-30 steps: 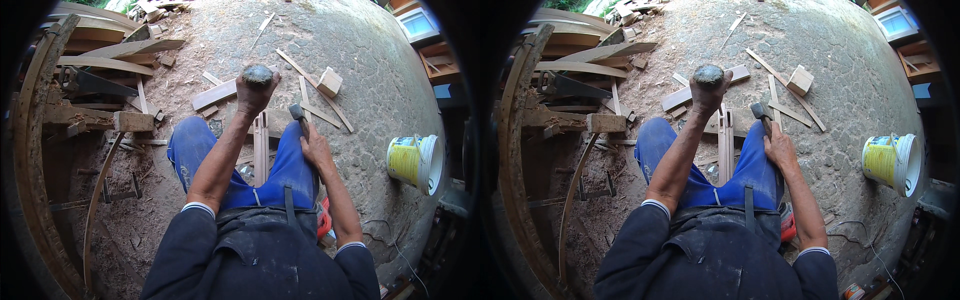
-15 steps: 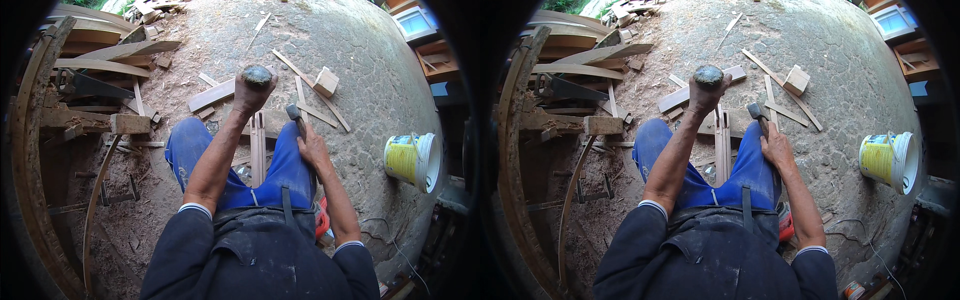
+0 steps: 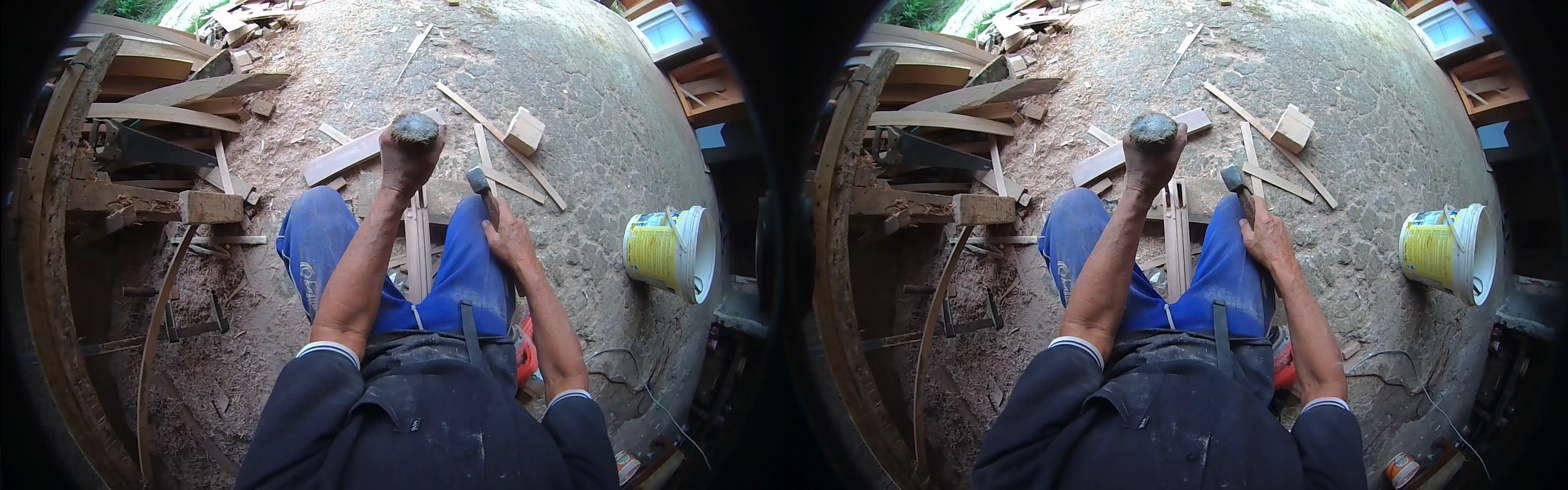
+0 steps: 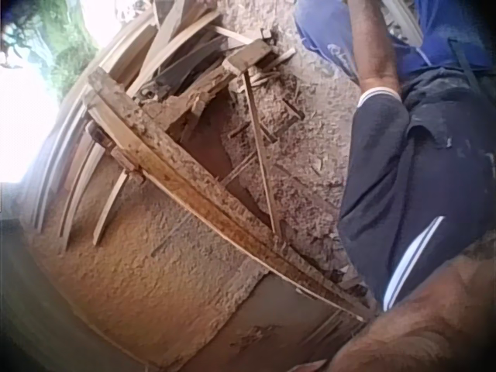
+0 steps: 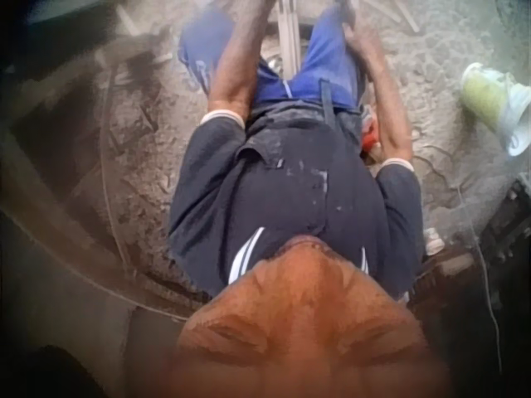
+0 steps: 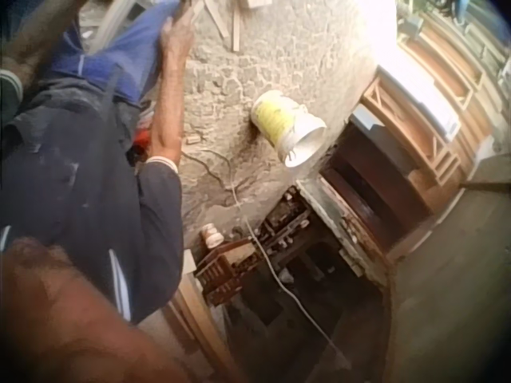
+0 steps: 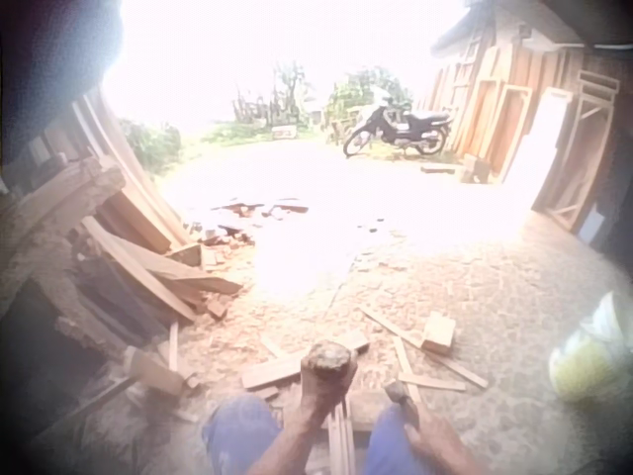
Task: The person sits on the ground and repeatedly strikes a metal tool with a hammer to sharpen or shape its edge. The person holds the tool in the left hand and the hammer in the right hand, striking the tool's edge against a wooden block placed between the legs.
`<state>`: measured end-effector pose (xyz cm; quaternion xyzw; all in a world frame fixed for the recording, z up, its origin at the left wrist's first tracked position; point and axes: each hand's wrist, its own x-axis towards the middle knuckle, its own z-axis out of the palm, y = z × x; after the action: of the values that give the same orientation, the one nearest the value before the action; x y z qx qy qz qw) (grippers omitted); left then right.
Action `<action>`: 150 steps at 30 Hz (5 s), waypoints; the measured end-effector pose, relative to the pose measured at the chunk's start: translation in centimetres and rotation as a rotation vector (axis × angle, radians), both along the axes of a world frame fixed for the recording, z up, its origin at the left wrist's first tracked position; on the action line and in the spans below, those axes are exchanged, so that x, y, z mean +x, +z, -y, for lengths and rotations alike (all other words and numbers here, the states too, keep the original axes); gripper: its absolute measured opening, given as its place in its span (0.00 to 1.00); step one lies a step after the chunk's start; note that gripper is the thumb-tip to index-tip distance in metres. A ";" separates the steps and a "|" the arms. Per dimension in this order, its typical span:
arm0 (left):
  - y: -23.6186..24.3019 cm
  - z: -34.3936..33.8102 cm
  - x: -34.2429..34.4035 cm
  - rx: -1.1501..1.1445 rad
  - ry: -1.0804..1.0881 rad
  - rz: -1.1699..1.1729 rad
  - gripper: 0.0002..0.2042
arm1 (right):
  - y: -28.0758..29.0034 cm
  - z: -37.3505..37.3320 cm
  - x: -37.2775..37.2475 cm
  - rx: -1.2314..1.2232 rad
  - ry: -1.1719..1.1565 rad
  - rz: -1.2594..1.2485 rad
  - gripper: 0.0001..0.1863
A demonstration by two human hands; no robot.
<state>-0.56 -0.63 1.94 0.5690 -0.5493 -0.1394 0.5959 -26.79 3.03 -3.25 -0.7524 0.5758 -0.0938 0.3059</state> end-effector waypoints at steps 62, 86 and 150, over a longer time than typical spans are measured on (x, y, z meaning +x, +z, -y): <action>-0.6 0.4 1.3 -0.109 0.152 0.164 0.05 | 18.3 0.7 9.0 -0.293 0.454 0.015 0.30; -1.2 0.0 0.2 -0.179 0.143 0.088 0.14 | 17.9 0.8 9.3 -0.335 0.488 -0.094 0.32; -6.7 3.5 2.0 0.156 0.031 -0.312 0.09 | 35.4 2.3 9.6 -0.988 0.100 0.624 0.19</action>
<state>1.44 -4.13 -4.72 0.5933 -0.4288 -0.2592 0.6301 -17.23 0.72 32.12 -0.7688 0.3101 -0.5538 0.0780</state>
